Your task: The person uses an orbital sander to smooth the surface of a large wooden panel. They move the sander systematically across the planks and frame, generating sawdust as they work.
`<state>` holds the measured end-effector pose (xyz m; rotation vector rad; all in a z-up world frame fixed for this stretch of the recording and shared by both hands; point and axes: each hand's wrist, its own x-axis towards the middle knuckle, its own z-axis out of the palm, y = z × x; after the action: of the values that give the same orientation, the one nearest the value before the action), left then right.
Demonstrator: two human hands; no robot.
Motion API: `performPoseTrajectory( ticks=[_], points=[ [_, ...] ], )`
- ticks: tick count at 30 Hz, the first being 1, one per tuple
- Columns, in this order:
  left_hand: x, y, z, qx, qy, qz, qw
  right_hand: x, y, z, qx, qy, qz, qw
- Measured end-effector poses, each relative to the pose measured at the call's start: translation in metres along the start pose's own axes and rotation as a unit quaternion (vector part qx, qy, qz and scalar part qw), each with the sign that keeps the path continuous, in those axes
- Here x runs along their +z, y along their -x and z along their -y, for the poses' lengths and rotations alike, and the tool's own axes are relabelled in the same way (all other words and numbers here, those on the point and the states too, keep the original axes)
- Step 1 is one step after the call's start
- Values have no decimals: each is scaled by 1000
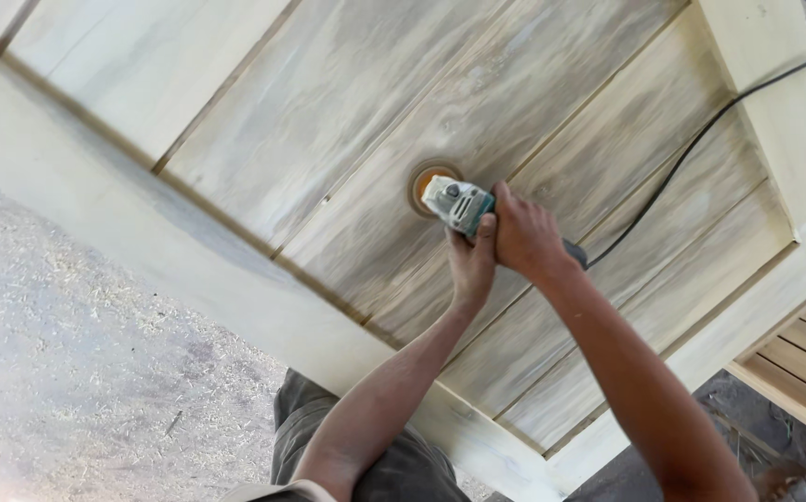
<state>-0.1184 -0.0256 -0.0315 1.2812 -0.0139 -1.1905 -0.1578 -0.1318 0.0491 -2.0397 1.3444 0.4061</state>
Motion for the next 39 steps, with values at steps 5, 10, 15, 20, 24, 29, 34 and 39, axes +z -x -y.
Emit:
performPoseTrajectory(
  ticks=[5, 10, 15, 20, 24, 29, 34, 39],
  points=[
    [63, -26, 3, -14, -51, -10, 999, -38, -29, -44, 20, -11, 6, 1000],
    [106, -59, -1, -56, -108, 32, 992, -59, -58, -81, 70, 3, 8, 997],
    [150, -107, -14, -135, -260, 127, 948, -75, -69, -107, 203, -104, -102, 968],
    [120, -75, -13, -127, -317, 67, 937, -26, -42, -103, 196, -107, -143, 964],
    [3, 6, -10, -34, -138, 51, 989, 65, 11, -56, 132, -53, -72, 987],
    [-114, 108, -16, -80, -87, -80, 990, 129, 94, 40, -16, -11, 70, 997],
    [-116, 107, -7, -44, -76, -74, 993, 98, 95, 52, -40, -8, 48, 998],
    [-43, 50, 18, -39, -122, -28, 991, 49, 44, -9, 47, 4, 92, 995]
  ],
)
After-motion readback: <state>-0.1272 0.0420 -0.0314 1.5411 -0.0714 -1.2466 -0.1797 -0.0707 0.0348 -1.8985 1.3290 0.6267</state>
